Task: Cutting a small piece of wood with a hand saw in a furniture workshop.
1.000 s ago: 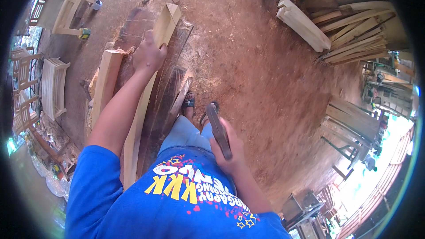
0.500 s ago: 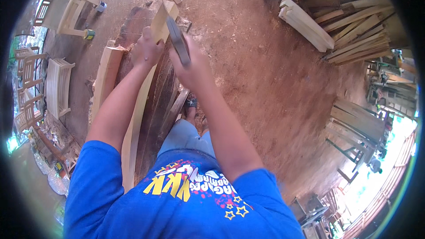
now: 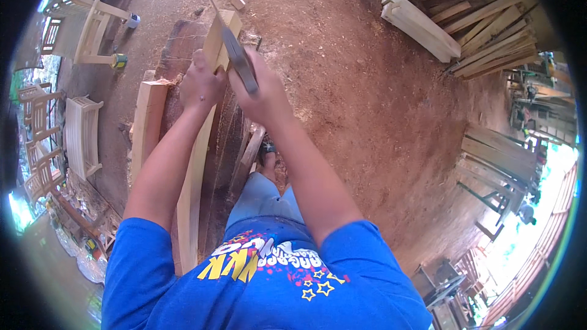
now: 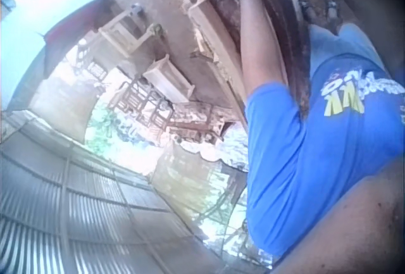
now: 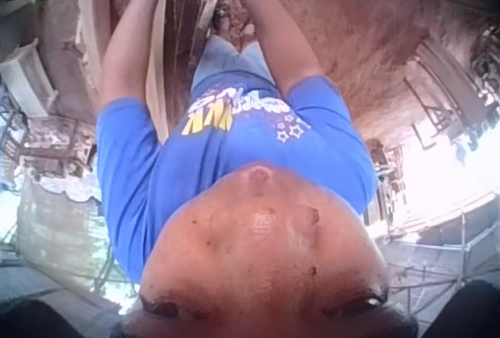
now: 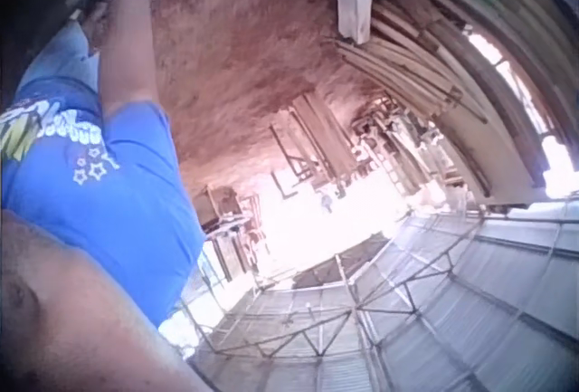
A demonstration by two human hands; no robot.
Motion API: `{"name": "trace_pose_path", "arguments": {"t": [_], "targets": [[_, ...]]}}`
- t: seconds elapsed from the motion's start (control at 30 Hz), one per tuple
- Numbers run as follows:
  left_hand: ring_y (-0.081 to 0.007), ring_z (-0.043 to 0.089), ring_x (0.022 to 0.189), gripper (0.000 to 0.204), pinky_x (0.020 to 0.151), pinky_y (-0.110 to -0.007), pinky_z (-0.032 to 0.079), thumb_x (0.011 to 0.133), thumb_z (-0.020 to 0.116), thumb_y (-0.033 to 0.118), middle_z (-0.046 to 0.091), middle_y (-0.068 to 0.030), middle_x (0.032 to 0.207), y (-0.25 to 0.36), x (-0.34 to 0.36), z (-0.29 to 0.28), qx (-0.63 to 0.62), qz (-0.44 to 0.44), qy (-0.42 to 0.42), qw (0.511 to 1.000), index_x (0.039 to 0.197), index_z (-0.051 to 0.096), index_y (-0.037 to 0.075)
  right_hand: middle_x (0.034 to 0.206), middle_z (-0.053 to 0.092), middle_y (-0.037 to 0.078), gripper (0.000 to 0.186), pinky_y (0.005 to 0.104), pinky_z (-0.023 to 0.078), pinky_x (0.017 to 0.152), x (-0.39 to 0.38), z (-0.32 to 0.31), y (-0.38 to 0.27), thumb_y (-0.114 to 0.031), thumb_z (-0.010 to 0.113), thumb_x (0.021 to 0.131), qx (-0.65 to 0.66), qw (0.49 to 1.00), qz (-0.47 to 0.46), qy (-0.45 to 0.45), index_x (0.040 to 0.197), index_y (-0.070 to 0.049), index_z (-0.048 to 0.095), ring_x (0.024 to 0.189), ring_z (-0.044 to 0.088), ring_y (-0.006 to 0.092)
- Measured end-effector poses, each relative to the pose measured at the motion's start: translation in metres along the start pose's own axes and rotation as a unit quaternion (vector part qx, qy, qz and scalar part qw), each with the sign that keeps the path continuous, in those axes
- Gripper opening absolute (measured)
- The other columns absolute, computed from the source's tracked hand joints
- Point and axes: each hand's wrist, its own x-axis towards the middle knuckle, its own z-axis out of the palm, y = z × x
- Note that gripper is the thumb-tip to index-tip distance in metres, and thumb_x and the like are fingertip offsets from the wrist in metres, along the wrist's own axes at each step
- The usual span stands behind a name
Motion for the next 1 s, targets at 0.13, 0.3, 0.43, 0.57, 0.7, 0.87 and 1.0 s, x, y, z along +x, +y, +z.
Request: {"name": "trace_pose_path", "arguments": {"t": [0.13,0.3,0.43,0.57,0.7,0.87,1.0], "targets": [[-0.0466,0.076,0.101,0.057,0.087,-0.058,0.061,0.095,0.071,0.036,0.074,-0.0255,0.118,-0.006,-0.001,-0.002,-0.023,0.003,0.017,1.000,0.136,0.046,0.005,0.102,0.075,0.027,0.063,0.0447,0.059,0.085,0.031,0.015,0.003,-0.027,0.072,0.099,-0.055,0.998,-0.039,0.019,0.152,0.000,0.052,0.094,0.076,0.0415],[-0.0460,0.076,0.104,0.053,0.089,-0.058,0.061,0.095,0.071,0.034,0.074,-0.0243,0.119,-0.006,-0.009,-0.013,-0.037,-0.026,0.004,0.999,0.133,0.048,0.005,0.105,0.077,0.024,0.070,0.0428,0.060,0.087,0.022,0.013,-0.005,-0.032,0.072,0.101,-0.055,0.998,0.002,-0.025,0.155,0.005,0.049,0.097,0.078,0.0338],[-0.0477,0.075,0.105,0.050,0.090,-0.060,0.060,0.095,0.071,0.037,0.075,-0.0254,0.117,-0.010,-0.001,-0.007,-0.038,-0.022,0.009,0.999,0.129,0.051,0.007,0.113,0.076,0.025,0.066,0.0430,0.060,0.091,0.026,0.015,0.006,-0.030,0.070,0.104,-0.036,0.999,0.001,-0.030,0.155,0.006,0.050,0.102,0.076,0.0315],[-0.0442,0.076,0.106,0.048,0.092,-0.057,0.061,0.094,0.072,0.034,0.076,-0.0235,0.117,-0.005,-0.005,-0.011,-0.021,-0.020,-0.004,1.000,0.128,0.051,0.006,0.117,0.074,0.027,0.051,0.0456,0.058,0.095,0.032,0.015,0.009,-0.024,0.069,0.103,-0.022,0.998,-0.064,0.003,0.145,0.003,0.059,0.107,0.075,0.0396],[-0.0438,0.076,0.108,0.048,0.094,-0.055,0.062,0.094,0.072,0.032,0.076,-0.0236,0.116,-0.001,-0.008,-0.014,-0.002,-0.028,0.006,1.000,0.128,0.052,0.005,0.115,0.074,0.027,0.046,0.0476,0.059,0.095,0.035,0.014,0.006,-0.023,0.067,0.102,-0.059,0.996,-0.073,0.002,0.140,0.002,0.060,0.106,0.075,0.0429],[-0.0440,0.077,0.108,0.050,0.093,-0.055,0.063,0.095,0.070,0.033,0.076,-0.0244,0.119,0.010,-0.006,-0.015,0.009,-0.035,-0.001,0.999,0.133,0.052,0.006,0.115,0.074,0.028,0.048,0.0499,0.059,0.094,0.022,-0.007,0.006,-0.025,0.066,0.103,-0.027,0.999,0.007,-0.034,0.142,0.002,0.058,0.105,0.075,0.0434],[-0.0444,0.077,0.107,0.051,0.092,-0.056,0.063,0.097,0.069,0.036,0.076,-0.0251,0.119,0.000,-0.003,-0.014,0.019,-0.032,-0.013,0.999,0.134,0.052,0.006,0.110,0.074,0.025,0.051,0.0486,0.061,0.090,-0.070,-0.030,0.015,-0.022,0.066,0.102,-0.057,0.997,-0.039,-0.033,0.147,-0.002,0.055,0.104,0.078,0.0359]]}}
